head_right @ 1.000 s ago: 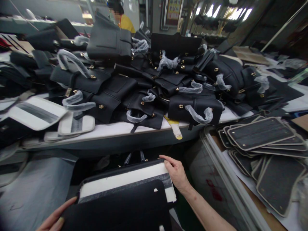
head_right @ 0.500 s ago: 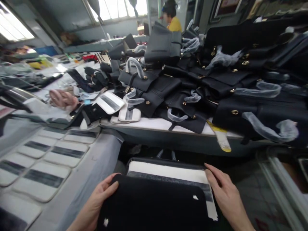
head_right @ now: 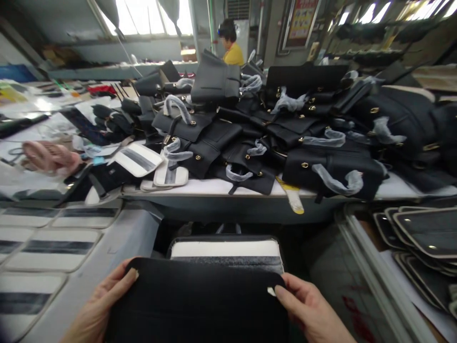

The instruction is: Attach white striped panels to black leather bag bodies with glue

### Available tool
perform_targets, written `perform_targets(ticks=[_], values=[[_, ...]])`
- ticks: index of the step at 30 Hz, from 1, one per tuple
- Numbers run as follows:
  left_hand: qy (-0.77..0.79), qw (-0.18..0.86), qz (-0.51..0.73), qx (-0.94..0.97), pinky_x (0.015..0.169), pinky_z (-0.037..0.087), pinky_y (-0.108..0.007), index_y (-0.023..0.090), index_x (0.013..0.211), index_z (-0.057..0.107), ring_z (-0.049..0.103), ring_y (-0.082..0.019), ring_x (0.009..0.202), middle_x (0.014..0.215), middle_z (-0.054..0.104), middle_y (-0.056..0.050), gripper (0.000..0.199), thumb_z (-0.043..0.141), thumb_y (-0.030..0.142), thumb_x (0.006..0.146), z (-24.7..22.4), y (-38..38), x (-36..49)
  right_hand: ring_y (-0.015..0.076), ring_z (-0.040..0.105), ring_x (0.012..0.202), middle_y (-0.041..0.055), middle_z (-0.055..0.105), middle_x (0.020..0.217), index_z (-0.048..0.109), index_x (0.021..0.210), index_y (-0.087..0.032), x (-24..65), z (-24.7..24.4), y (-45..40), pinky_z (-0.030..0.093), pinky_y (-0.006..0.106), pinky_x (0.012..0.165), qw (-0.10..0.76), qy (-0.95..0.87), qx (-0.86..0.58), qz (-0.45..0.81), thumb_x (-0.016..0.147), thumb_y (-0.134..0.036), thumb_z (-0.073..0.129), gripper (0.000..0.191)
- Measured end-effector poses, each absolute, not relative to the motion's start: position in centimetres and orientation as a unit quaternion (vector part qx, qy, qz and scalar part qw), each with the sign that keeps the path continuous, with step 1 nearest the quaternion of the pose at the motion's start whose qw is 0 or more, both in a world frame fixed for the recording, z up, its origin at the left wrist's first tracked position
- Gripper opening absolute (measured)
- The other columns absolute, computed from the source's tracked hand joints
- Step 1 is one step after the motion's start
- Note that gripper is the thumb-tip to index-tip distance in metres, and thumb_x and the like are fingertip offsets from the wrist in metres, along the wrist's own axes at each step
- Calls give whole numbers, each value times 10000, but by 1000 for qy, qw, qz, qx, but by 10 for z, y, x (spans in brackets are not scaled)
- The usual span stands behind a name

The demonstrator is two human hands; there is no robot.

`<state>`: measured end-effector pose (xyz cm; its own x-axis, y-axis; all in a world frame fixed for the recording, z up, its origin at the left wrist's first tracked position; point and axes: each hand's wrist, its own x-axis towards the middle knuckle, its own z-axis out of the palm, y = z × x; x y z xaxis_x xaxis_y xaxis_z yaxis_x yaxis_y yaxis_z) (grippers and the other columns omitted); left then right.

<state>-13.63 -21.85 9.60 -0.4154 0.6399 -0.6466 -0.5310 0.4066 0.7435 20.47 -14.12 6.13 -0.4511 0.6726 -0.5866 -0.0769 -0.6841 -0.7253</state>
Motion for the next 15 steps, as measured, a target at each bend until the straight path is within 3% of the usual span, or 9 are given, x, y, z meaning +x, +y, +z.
perform_targets(ticks=[4,8,12,15], values=[[639,566,519,49,690,540,-279,207,1057,679,680,-196,703,850,727,-18,445,810,415,686,57,-215,-143,211,650,782,61,708,929,746,906,-230,207,59,-135,530,317,734,305,-257,-510,762,777,-414,748,225],[645,567,488,154,696,508,-246,161,1026,695,649,-178,745,869,713,-36,407,737,472,767,48,-195,-147,167,615,675,37,682,762,726,781,-186,207,55,-106,515,258,637,328,-236,-548,732,718,-418,801,252],[704,488,433,281,619,455,-221,134,904,722,611,-178,711,766,692,-32,420,730,522,743,57,-165,-150,132,597,642,25,686,732,718,756,-165,205,46,-74,486,202,579,337,-261,-587,688,642,-401,854,295],[735,444,406,313,659,473,-251,138,934,728,642,-218,756,802,721,-54,489,750,559,687,53,-151,-154,141,624,687,37,723,795,736,882,-175,203,37,-61,496,192,598,345,-284,-620,645,582,-408,877,405]])
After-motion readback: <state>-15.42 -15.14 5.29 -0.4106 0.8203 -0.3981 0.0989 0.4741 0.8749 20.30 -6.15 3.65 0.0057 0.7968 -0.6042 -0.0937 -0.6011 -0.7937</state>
